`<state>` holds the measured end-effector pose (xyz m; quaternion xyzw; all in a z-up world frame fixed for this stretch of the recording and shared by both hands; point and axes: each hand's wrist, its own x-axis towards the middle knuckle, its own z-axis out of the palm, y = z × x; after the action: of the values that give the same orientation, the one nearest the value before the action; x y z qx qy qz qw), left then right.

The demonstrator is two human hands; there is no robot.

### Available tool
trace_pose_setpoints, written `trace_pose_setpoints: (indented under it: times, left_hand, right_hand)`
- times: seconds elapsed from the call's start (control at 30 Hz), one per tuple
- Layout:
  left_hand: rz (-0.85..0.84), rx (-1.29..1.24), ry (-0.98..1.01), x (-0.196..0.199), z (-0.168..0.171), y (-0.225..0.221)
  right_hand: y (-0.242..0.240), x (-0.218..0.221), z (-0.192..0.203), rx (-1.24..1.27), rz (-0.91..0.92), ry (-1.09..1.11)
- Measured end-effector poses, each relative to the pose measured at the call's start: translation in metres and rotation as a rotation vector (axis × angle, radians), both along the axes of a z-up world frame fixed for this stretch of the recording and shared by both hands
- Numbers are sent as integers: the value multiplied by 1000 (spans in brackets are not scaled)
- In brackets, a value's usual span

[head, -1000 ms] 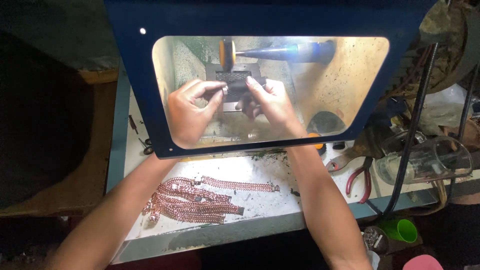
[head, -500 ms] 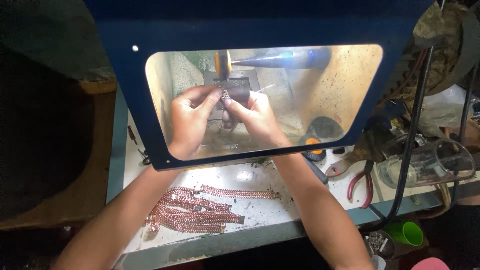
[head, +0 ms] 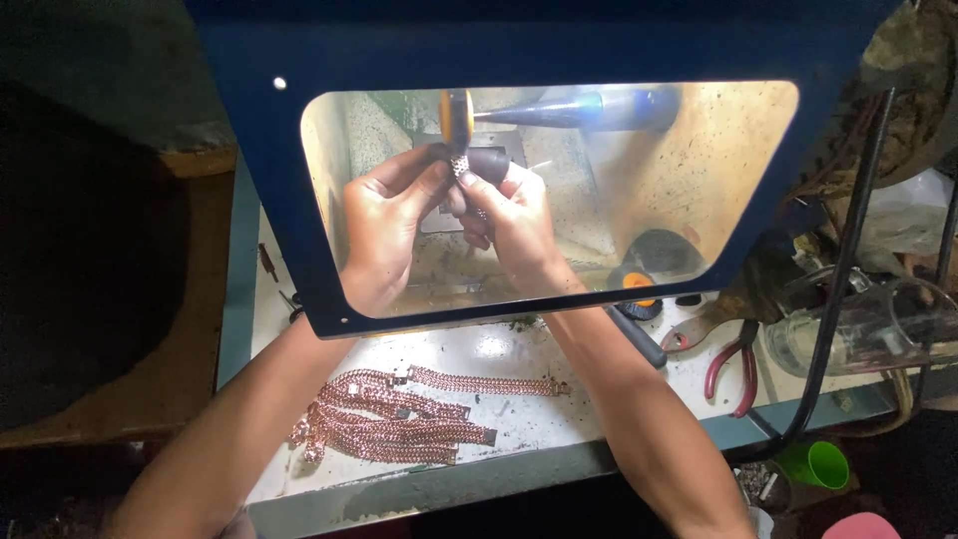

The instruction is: Polishing stone-encrusted jewelry strips using a bench-mounted polishing wheel inside a protective enclosure.

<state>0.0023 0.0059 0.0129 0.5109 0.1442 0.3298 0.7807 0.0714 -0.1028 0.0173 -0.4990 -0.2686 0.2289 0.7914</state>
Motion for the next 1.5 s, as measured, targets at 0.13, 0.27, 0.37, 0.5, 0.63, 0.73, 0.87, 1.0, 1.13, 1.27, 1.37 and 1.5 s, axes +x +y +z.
trace_pose_setpoints:
  times: [0.13, 0.27, 0.37, 0.5, 0.63, 0.73, 0.87, 1.0, 1.13, 1.27, 1.37, 1.5]
  left_hand:
    - [-17, -19, -13, -3, 4, -3]
    - [16, 12, 22, -11, 21, -11]
    - [20, 7, 24, -16, 31, -18]
    - [26, 11, -4, -12, 24, -14]
    - [32, 23, -1, -12, 26, -13]
    - [41, 41, -2, -14, 24, -16]
    - [55, 76, -16, -14, 24, -15]
    - [56, 89, -29, -10, 17, -10]
    - [60, 64, -40, -9, 15, -8]
    - [33, 57, -41, -12, 19, -8]
    - [29, 53, -41, -9, 17, -7]
    - [4, 41, -84, -10, 11, -4]
  right_hand:
    - [-2, -4, 7, 3, -11, -15]
    - [1, -2, 8, -25, -38, -170]
    - [1, -1, 8, -17, -37, -226]
    - [3, 2, 3, 27, 3, -261]
    - [-3, -6, 8, 33, 6, -215]
    - [-2, -10, 12, -27, -73, -325]
    - [-4, -10, 19, -17, -39, -294]
    - [-4, -11, 17, -12, -52, -269]
    - [-8, -20, 24, -22, -35, -196]
    - [-5, -4, 7, -30, 8, -235]
    - [-4, 0, 8, -20, 33, -245]
    - [-4, 3, 7, -6, 73, -251]
